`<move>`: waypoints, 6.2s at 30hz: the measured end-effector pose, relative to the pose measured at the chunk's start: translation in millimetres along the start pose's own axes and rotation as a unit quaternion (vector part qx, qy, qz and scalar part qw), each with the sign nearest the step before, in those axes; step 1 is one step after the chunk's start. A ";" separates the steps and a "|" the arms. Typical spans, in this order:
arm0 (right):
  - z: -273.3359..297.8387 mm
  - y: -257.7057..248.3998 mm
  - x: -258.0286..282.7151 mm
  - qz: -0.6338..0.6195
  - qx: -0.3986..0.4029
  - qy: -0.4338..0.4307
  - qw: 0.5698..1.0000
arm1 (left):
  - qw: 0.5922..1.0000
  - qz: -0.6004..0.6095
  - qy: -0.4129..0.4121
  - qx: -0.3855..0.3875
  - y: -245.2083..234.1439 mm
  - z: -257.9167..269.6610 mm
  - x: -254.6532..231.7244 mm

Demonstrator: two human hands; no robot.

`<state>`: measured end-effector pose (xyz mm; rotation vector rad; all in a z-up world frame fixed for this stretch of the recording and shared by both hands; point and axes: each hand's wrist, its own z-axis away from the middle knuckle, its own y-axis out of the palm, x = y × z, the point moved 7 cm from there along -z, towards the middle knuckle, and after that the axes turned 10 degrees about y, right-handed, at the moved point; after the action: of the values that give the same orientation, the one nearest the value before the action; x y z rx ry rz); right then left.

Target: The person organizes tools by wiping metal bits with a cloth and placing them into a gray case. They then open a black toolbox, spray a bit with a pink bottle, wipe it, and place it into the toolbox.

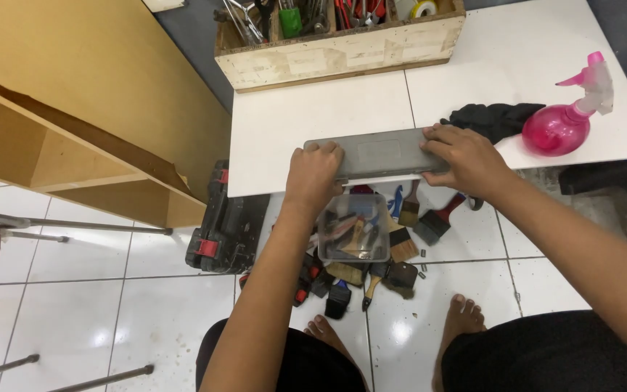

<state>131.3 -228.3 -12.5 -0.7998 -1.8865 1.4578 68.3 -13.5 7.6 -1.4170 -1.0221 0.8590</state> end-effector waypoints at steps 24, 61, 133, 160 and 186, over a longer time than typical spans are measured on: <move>-4.7 8.6 -6.5 -0.038 0.117 0.050 0.991 | 0.976 0.188 -0.111 0.015 -0.8 22.7 9.5; -3.8 16.8 -30.2 0.064 0.132 0.157 0.977 | 0.975 0.168 -0.145 0.029 26.7 -9.0 95.3; -0.4 88.3 -55.7 0.188 0.086 0.078 0.975 | 0.993 0.045 -0.103 0.031 73.8 -65.1 113.3; 24.2 49.6 -32.3 -0.032 0.030 0.002 0.999 | 0.862 0.266 -0.378 -0.209 57.7 189.3 166.9; 86.3 95.2 36.2 0.064 0.431 0.037 0.900 | 0.841 0.175 -0.484 0.163 189.5 248.8 203.3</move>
<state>50.5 -232.3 -118.8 -0.5216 -0.9453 2.0550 -68.6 267.6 -195.9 -0.8346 -1.2564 2.0414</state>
